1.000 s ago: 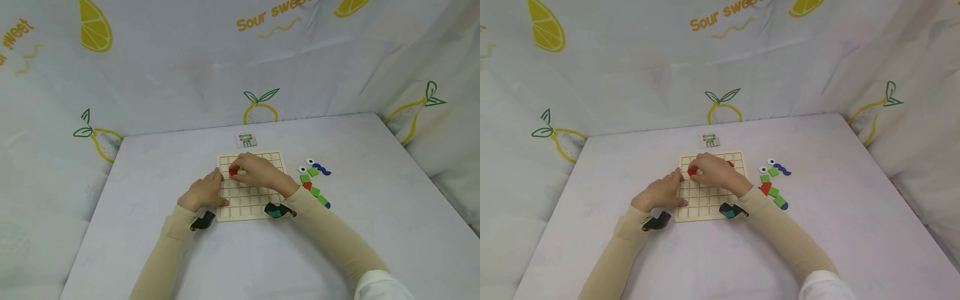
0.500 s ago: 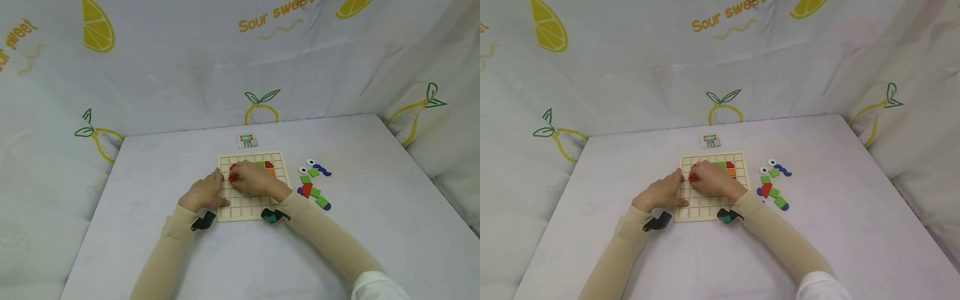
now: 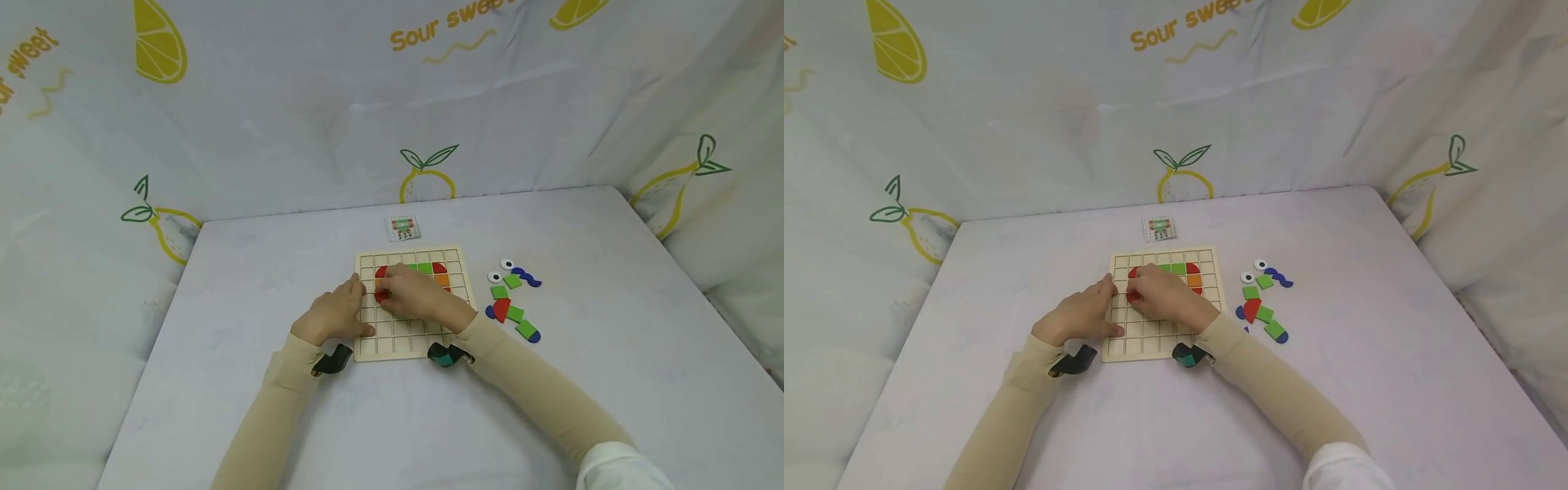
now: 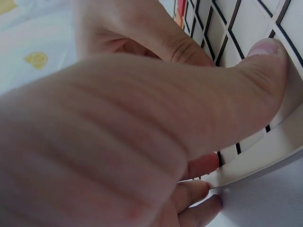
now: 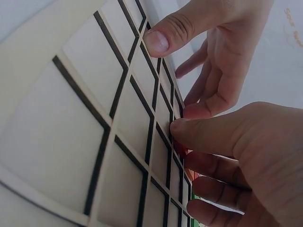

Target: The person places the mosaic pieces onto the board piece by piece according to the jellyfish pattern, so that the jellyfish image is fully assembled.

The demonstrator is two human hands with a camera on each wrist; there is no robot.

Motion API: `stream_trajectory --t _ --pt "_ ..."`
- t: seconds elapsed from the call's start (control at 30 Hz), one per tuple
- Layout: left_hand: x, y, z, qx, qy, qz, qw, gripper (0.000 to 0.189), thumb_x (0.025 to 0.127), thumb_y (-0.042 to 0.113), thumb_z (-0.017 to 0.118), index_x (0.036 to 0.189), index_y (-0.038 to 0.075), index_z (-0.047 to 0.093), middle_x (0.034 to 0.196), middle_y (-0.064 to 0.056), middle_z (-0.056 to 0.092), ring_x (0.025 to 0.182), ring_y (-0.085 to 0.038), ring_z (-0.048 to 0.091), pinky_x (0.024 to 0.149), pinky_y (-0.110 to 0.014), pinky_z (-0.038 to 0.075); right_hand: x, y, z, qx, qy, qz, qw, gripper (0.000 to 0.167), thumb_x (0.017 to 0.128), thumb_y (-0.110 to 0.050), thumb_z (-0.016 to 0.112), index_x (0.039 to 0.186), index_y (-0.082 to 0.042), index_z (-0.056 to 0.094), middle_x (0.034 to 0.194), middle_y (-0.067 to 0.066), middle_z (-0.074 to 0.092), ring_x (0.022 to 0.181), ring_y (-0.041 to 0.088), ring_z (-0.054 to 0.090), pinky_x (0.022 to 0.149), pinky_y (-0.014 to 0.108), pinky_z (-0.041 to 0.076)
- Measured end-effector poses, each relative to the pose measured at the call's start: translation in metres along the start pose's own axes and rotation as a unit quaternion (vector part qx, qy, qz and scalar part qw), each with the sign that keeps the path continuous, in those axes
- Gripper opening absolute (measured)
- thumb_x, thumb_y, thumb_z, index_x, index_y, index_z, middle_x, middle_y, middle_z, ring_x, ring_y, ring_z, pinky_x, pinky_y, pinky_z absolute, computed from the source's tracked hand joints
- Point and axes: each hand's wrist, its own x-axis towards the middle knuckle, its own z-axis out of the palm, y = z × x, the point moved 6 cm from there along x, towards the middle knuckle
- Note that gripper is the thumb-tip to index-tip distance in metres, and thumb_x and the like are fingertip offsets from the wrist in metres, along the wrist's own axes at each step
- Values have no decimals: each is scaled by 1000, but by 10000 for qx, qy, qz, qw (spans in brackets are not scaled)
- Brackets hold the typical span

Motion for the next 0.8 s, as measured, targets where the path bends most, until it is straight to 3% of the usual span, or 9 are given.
stream_trajectory --t 0.27,0.57,0.8 --pt "0 1 0 3 -31 23 10000 81 88 42 77 146 -1 41 168 -24 17 152 -35 33 115 -54 41 0 3 0 162 -214 93 9996 20 94 -17 71 112 -8 76 103 4 69 97 20 54 83 30 51" --pt "0 2 0 49 -7 19 10000 81 89 44 77 146 0 41 168 -23 18 152 -34 34 116 -52 41 -1 9 -1 209 -222 475 9984 23 94 -22 72 114 -9 72 102 3 67 101 21 54 86 32 50" --pt "-1 2 0 46 -34 6 10000 82 89 43 76 147 -2 40 168 -24 17 152 -35 32 116 -53 41 -3 9 -2 149 -188 514 9984 29 94 -24 72 118 -8 72 107 4 67 103 22 55 88 33 51"
